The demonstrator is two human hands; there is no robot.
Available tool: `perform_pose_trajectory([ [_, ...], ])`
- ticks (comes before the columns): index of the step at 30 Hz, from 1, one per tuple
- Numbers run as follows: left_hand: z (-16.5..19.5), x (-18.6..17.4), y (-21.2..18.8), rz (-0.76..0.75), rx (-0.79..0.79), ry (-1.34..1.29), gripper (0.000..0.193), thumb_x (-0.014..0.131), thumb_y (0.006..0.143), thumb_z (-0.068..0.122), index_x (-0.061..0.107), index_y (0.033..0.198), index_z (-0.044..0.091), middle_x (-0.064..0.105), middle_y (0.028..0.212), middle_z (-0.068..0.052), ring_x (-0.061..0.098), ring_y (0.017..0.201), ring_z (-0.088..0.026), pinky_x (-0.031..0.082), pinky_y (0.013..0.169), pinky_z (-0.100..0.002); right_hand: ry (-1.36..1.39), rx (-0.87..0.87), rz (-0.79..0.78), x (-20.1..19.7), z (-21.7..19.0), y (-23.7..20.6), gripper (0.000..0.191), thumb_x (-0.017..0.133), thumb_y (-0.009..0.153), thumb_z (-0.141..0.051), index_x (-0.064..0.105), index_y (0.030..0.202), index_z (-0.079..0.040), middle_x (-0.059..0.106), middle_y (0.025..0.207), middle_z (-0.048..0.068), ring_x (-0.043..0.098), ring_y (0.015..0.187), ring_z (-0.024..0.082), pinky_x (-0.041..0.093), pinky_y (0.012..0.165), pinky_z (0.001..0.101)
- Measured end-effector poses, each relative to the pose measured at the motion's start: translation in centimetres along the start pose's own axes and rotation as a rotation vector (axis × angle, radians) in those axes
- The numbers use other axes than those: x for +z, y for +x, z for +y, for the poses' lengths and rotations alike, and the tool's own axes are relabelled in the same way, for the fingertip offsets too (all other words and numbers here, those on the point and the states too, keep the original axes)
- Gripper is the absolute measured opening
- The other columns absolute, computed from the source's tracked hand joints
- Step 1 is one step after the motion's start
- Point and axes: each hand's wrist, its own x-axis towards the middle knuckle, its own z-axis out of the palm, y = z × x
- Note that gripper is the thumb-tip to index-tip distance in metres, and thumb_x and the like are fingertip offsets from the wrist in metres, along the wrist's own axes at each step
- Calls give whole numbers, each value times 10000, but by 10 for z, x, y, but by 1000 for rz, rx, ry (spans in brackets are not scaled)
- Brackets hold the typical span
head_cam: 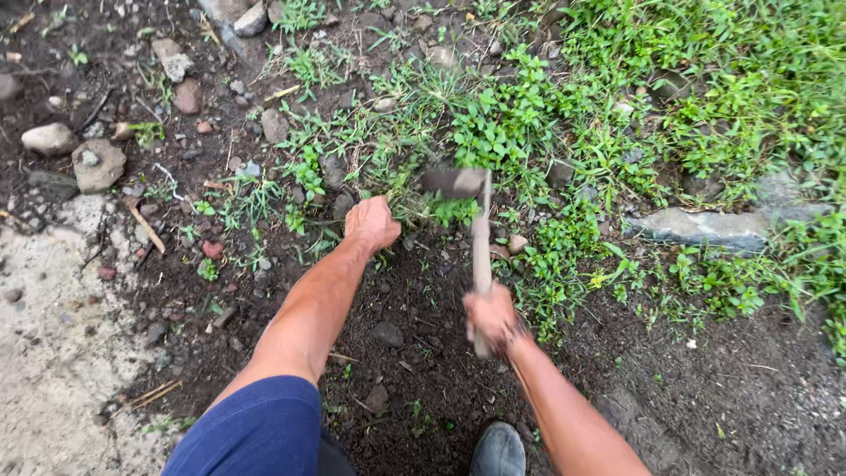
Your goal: The person squats beside a garden bed and uses a hand hoe to loosen soil around low-growing weeds, then pulls the weeds out by hand and tosses them aside onto the cleared soil, working progressively along the edge of the bed.
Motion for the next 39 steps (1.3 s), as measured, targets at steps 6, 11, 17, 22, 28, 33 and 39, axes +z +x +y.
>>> perform_pose_trajectory([
  [6,-9,3,-3,72,40,-130,276,681,737,158,705,977,24,728,1020,-236,703,986,-410,566,892,-478,272,-390,303,-16,2,32,155,645,876,-60,515,882,24,562,581,53,555,392,156,472,329,325],
  [11,-12,7,-3,129,52,-250,269,685,787,255,694,946,38,718,961,-233,689,927,-415,556,851,-491,161,-452,393,17,-4,44,185,645,845,-16,528,978,40,598,731,64,567,468,147,504,369,308],
  [17,-64,5,-10,-18,142,26,329,664,880,322,676,851,-6,694,850,-178,679,876,-329,563,865,-436,84,-140,141,-9,-2,17,342,602,835,-35,530,1167,-74,595,654,60,543,398,146,498,342,329],
  [22,-82,-6,-27,105,265,-276,320,711,765,140,622,1019,-32,684,886,-167,653,840,-310,546,844,-387,456,-436,432,9,-17,32,192,604,887,-2,511,1040,66,568,661,56,551,405,159,509,347,337],
  [28,-75,-30,-27,117,-10,-637,269,659,839,283,707,1014,85,756,950,-93,700,837,-270,573,818,-414,69,-54,-40,6,14,15,235,650,829,-25,534,1031,-60,594,651,51,537,414,140,489,354,326],
  [33,-87,-19,-29,213,-243,-361,399,794,799,280,699,950,-76,725,967,-242,719,900,-352,571,883,-437,176,-267,255,7,16,11,365,612,815,-18,533,1171,-17,574,630,67,553,386,169,480,321,337],
  [39,-85,-12,-15,304,-201,-369,383,762,729,208,678,977,-72,718,953,-282,717,916,-410,556,828,-450,-209,-202,129,3,33,3,266,651,835,-53,591,1084,19,641,657,58,621,448,160,527,398,330],
])
